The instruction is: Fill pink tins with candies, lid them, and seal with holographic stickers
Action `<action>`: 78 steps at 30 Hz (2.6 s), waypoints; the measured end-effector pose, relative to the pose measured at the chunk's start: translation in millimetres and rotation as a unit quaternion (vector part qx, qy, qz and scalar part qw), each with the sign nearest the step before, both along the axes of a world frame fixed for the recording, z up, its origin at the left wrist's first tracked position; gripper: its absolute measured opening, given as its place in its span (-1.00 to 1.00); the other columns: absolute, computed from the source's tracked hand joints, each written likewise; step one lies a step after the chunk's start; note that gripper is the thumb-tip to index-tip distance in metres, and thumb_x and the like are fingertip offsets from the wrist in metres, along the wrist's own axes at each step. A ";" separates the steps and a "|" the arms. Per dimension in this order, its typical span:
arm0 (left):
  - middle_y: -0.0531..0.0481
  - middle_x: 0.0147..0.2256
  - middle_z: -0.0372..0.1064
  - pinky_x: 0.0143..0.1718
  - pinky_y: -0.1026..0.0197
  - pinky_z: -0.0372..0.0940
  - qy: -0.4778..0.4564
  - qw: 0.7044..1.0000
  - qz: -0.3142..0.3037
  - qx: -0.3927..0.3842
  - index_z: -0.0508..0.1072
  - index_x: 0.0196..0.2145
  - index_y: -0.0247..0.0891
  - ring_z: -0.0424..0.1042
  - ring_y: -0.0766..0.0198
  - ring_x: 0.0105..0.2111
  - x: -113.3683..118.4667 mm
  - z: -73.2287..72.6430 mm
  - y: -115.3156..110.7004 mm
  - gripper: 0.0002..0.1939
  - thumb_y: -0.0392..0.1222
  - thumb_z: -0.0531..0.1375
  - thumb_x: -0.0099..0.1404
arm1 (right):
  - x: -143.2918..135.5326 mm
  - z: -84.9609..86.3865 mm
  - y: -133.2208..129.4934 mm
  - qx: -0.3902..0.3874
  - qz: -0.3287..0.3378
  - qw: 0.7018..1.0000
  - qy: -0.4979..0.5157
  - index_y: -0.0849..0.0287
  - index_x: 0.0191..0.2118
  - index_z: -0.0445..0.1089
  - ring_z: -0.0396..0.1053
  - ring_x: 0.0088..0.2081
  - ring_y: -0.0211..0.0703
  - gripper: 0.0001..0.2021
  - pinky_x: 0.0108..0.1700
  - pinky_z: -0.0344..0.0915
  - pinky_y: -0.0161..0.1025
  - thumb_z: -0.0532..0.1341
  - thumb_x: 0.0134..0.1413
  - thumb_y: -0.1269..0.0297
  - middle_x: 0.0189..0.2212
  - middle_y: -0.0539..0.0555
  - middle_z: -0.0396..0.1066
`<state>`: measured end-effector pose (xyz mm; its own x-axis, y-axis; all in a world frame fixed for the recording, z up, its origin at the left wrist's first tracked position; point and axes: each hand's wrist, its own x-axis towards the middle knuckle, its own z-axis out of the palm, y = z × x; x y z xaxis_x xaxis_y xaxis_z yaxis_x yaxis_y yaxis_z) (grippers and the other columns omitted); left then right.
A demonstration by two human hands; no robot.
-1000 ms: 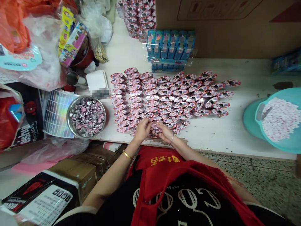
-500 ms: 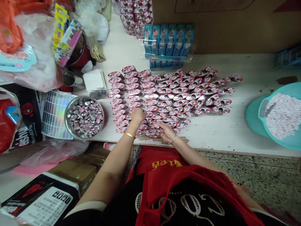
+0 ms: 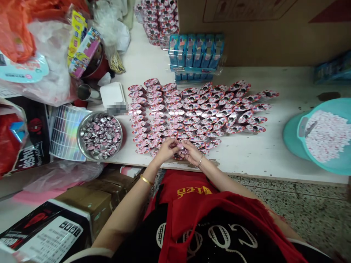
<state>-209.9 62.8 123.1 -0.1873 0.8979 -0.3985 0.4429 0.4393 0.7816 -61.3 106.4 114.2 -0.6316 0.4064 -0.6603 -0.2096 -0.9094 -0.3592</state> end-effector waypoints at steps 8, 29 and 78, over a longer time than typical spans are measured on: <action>0.05 -0.54 0.32 -0.39 0.26 0.18 0.125 0.977 0.146 -0.097 0.34 -0.42 -0.22 0.33 0.29 -0.48 -7.7 -6.8 -18.4 -0.82 -0.08 0.11 0.25 | -1.2 -3.7 -15.9 -0.008 0.038 0.999 0.005 0.19 -0.33 0.29 0.33 -0.55 -0.35 -0.59 -0.58 0.15 -0.42 0.38 -0.10 -0.02 -0.49 -0.01 0.42; -0.07 -0.30 0.45 -0.21 0.19 0.28 0.176 0.979 0.009 -0.103 0.47 -0.21 -0.22 0.44 0.21 -0.26 -1.8 5.6 -9.6 -0.81 -0.14 0.14 0.26 | -12.7 4.4 -23.1 0.025 0.018 0.998 -0.053 0.12 -0.36 0.17 0.19 -0.69 -0.42 -0.51 -0.71 -0.09 -0.47 0.42 -0.22 -0.06 -0.61 -0.10 0.37; -0.02 -0.31 0.43 -0.24 0.28 0.27 0.016 0.998 0.039 -0.055 0.44 -0.21 -0.25 0.41 0.31 -0.33 62.2 5.2 -47.6 -0.80 -0.14 0.19 0.22 | 48.0 10.6 -36.0 0.011 0.046 0.998 -0.045 0.09 -0.35 0.13 0.08 -0.68 -0.45 -0.51 -0.65 -0.06 -0.46 0.40 -0.19 -0.06 -0.60 -0.16 0.30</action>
